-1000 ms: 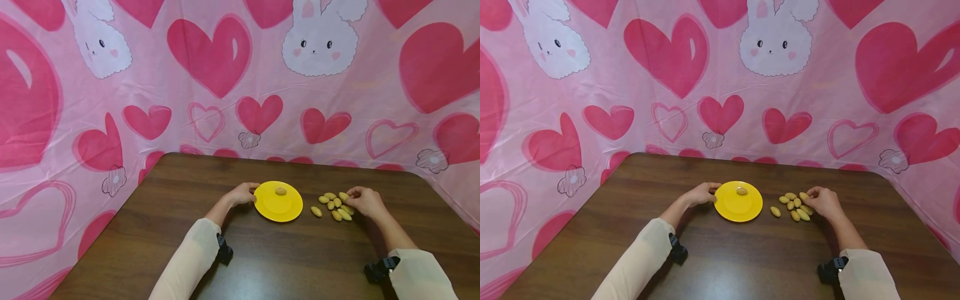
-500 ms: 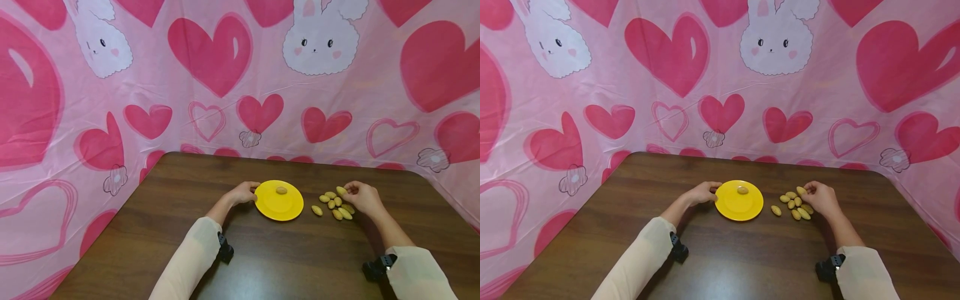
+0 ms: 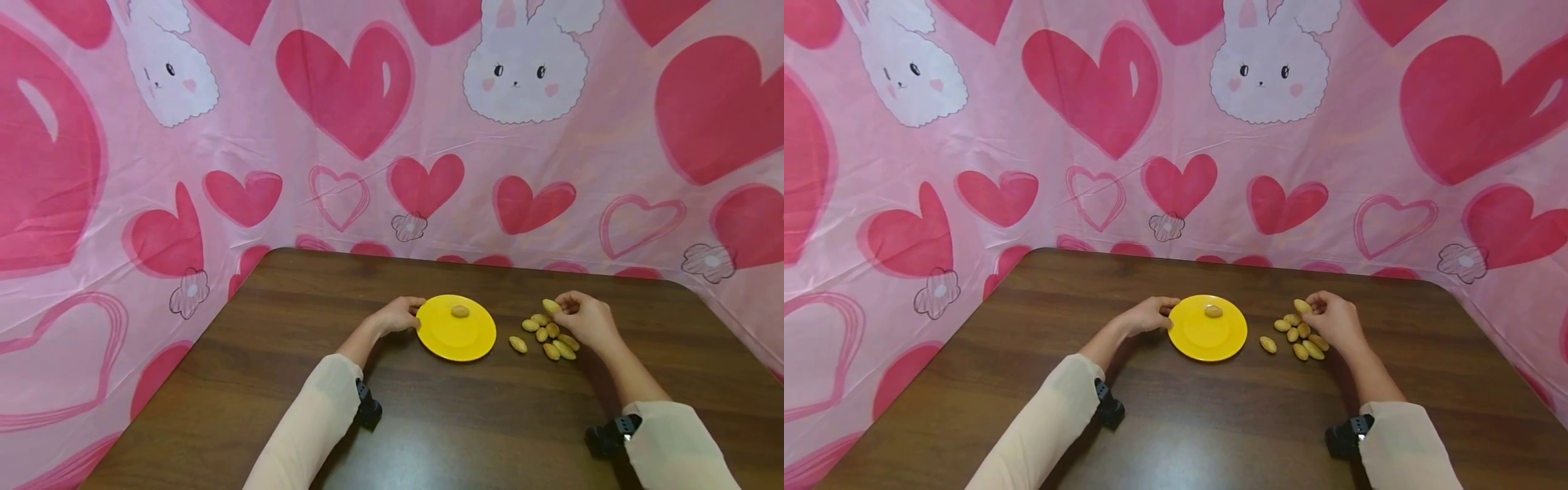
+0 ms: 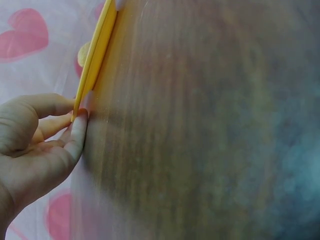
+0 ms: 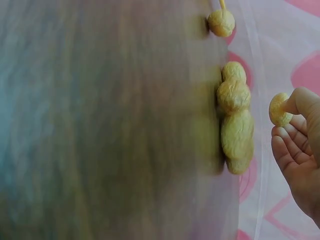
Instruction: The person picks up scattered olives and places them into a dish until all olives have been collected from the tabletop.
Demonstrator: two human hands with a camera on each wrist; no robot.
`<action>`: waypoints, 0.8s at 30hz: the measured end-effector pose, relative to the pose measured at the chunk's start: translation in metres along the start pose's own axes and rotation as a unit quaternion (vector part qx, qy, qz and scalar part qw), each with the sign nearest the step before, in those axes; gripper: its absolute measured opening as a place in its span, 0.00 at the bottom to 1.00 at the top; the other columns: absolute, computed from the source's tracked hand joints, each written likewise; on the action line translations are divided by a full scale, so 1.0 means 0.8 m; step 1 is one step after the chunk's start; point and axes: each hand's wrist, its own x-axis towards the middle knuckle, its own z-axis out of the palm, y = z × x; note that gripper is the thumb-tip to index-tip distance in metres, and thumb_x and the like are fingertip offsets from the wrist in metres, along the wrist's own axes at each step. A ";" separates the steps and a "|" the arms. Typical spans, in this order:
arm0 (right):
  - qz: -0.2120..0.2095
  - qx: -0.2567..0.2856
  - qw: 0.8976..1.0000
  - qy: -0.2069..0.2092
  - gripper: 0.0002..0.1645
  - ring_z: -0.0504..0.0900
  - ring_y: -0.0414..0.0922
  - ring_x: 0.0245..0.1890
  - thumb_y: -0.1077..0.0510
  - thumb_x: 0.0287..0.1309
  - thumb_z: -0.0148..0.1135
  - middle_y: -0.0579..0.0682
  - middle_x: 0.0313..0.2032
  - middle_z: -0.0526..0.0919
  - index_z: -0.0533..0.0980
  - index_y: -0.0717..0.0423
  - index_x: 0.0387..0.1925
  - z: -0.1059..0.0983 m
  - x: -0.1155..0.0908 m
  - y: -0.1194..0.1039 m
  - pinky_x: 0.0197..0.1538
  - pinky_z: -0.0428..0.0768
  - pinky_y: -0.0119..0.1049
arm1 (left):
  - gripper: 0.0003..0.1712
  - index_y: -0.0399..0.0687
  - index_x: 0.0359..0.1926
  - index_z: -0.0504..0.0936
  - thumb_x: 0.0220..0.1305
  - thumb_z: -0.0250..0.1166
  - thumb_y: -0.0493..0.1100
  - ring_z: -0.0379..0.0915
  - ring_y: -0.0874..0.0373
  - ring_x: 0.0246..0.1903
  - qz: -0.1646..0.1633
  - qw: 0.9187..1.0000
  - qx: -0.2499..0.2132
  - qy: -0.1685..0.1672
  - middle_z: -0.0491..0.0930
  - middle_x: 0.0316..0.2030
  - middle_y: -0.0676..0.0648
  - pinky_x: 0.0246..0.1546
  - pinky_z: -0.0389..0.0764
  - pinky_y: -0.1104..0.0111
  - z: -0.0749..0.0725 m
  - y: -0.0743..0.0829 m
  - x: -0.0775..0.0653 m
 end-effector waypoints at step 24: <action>-0.030 0.068 0.996 -0.042 0.14 0.78 0.52 0.34 0.67 0.46 0.64 0.57 0.33 0.79 0.75 0.66 0.39 0.029 0.015 -0.052 0.37 0.77 0.42 | 0.35 0.39 0.65 0.64 0.54 0.61 0.30 0.70 0.52 0.40 -0.001 1.000 0.001 0.001 0.73 0.52 0.41 0.41 0.77 0.67 0.001 -0.001 0.001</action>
